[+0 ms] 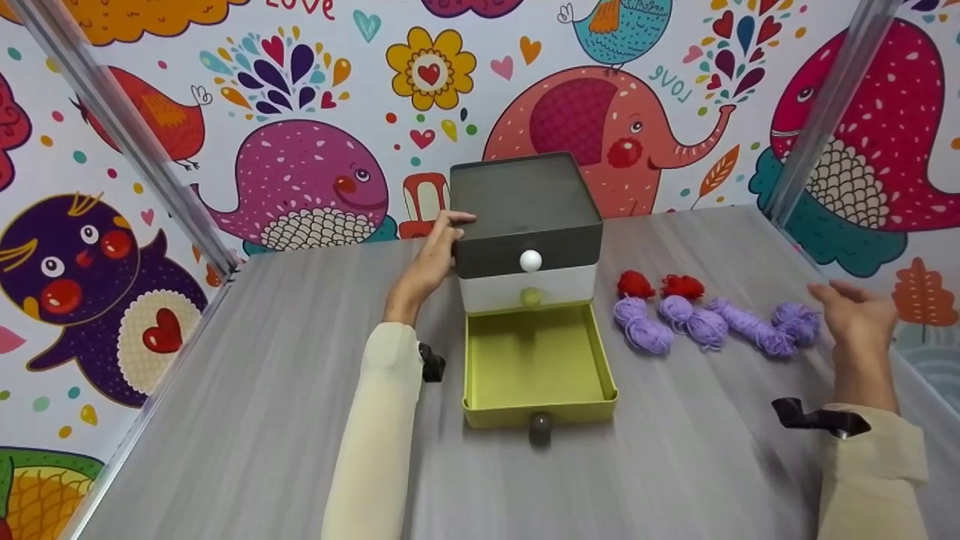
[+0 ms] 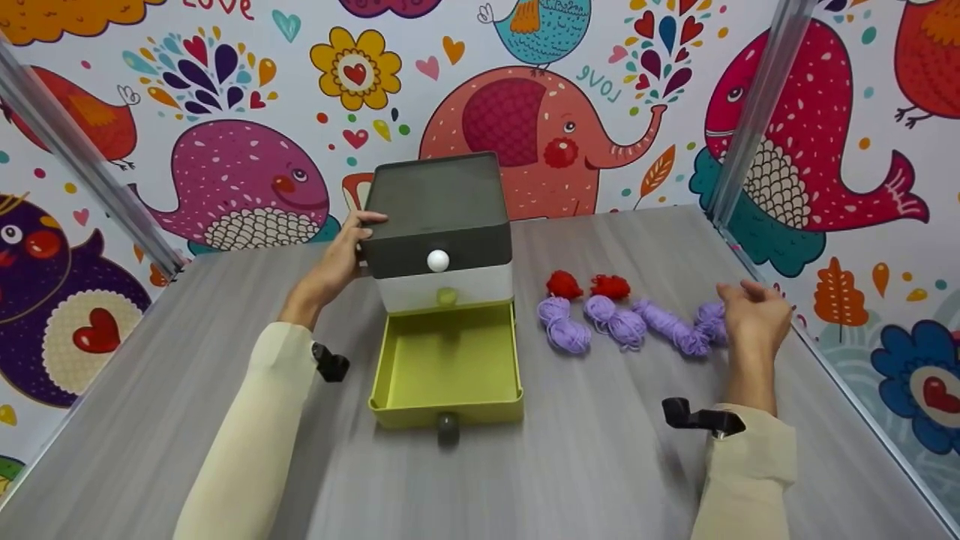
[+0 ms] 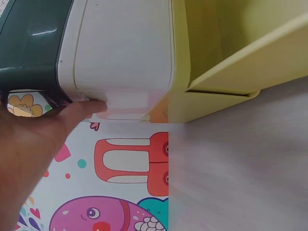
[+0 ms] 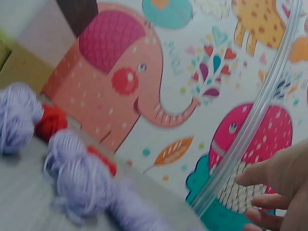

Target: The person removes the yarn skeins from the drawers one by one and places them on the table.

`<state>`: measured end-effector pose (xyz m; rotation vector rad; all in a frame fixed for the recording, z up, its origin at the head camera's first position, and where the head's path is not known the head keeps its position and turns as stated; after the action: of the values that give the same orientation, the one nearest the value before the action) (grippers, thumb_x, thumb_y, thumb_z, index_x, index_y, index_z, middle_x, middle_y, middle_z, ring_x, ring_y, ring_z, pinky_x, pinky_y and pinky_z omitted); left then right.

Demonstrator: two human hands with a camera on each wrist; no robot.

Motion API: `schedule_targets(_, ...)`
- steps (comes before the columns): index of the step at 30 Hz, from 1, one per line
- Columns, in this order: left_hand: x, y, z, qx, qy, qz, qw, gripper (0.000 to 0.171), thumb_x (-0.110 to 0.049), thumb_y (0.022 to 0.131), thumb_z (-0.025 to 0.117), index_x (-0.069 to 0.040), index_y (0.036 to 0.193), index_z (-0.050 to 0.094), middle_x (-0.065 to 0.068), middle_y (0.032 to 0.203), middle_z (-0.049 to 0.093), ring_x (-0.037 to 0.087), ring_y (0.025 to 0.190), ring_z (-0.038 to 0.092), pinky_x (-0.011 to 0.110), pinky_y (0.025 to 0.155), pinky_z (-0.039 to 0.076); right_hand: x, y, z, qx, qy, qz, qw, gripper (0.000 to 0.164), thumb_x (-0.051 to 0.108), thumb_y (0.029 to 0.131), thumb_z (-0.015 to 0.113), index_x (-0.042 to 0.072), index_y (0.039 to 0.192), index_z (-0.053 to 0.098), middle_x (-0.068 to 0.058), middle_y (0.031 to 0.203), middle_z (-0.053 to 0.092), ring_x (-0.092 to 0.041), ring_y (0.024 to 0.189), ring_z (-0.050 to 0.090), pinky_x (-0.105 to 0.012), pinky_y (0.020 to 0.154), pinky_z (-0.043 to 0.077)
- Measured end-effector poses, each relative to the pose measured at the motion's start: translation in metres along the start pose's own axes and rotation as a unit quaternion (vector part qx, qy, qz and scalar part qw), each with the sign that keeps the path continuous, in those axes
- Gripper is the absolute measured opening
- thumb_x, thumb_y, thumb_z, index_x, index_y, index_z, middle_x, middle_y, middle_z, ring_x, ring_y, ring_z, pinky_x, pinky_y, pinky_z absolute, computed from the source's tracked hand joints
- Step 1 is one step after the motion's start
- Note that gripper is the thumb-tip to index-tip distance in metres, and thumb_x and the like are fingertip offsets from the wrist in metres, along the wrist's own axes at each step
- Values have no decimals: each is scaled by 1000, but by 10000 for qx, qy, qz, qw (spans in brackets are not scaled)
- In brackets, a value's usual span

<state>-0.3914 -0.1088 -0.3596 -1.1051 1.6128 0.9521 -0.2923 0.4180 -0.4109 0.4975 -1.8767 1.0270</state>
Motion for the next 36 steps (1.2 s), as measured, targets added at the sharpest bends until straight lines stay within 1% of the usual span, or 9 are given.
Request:
schedule_targets(3,1,0,-1,-35,-40,-27,10000,36,-26,105,28,-25,139,41,14,145,35,37,123,54,55,106,46,16,-22,3,121,42,-613,9980,67,63,83,63,42,144,45,16,129,53,-12,130,41,-40,124,25)
schedule_targets(6,2,-1,-1,-65,-31,-37,10000,36,-26,105,28,-25,138,41,14,145,35,37,123,54,55,106,46,28,-45,9,246,250,-1199,9922,80,64,75,69,35,146,46,24,102,50,0,103,51,-19,103,45)
schedule_targets(10,2,-2,0,-48,-64,-34,10000,36,-25,105,28,-25,139,41,14,144,36,36,122,54,55,105,46,36,-69,21,258,-20,-1714,9849,94,63,73,71,29,154,38,23,105,50,6,90,54,-5,70,48)
schedule_targets(15,2,0,1,-12,-149,-12,9999,36,-24,105,27,-24,138,41,15,144,35,37,121,55,53,106,46,41,-95,42,184,-762,-2118,9742,87,68,79,61,30,154,37,15,128,52,7,97,53,-7,79,48)
schedule_targets(21,2,2,2,6,-235,-51,9997,35,-24,105,27,-24,137,41,16,143,35,37,119,57,52,105,47,44,-128,70,680,-1250,-2640,9540,78,69,90,50,28,155,36,-7,152,44,-22,134,45,-43,111,42)
schedule_targets(22,2,1,2,1,-243,-52,9997,35,-23,105,27,-24,137,41,16,142,35,37,118,58,52,105,47,44,-132,74,782,-1350,-2731,9492,77,68,90,50,28,155,36,-11,155,41,-26,137,42,-44,112,41)
schedule_targets(28,0,1,1,-25,-227,-30,9997,35,-22,105,27,-23,137,41,16,141,37,36,116,58,50,102,49,38,-151,97,1834,-2076,-3258,9039,75,59,94,54,18,154,37,-14,144,49,-27,126,51,-13,85,47)
schedule_targets(31,0,1,1,12,-254,-9,9997,35,-22,105,26,-22,137,41,17,138,39,34,113,60,47,99,51,33,-161,109,2309,-2339,-3320,8842,75,58,94,56,16,153,39,-14,141,52,-28,124,53,-16,86,48)
schedule_targets(36,0,2,2,52,-245,30,9997,36,-22,105,26,-23,137,41,16,135,42,33,110,60,46,97,52,24,-177,132,2655,-2520,-3427,8652,72,59,92,59,14,147,47,-14,134,56,-29,121,55,-32,92,50)
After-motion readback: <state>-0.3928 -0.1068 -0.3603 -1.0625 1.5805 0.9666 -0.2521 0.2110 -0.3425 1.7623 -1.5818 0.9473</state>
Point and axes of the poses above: each hand's wrist, its own y-axis towards the middle knuckle, its own z-axis out of the palm, x = y × z, the point moved 2 cm from there along y, towards the middle knuckle
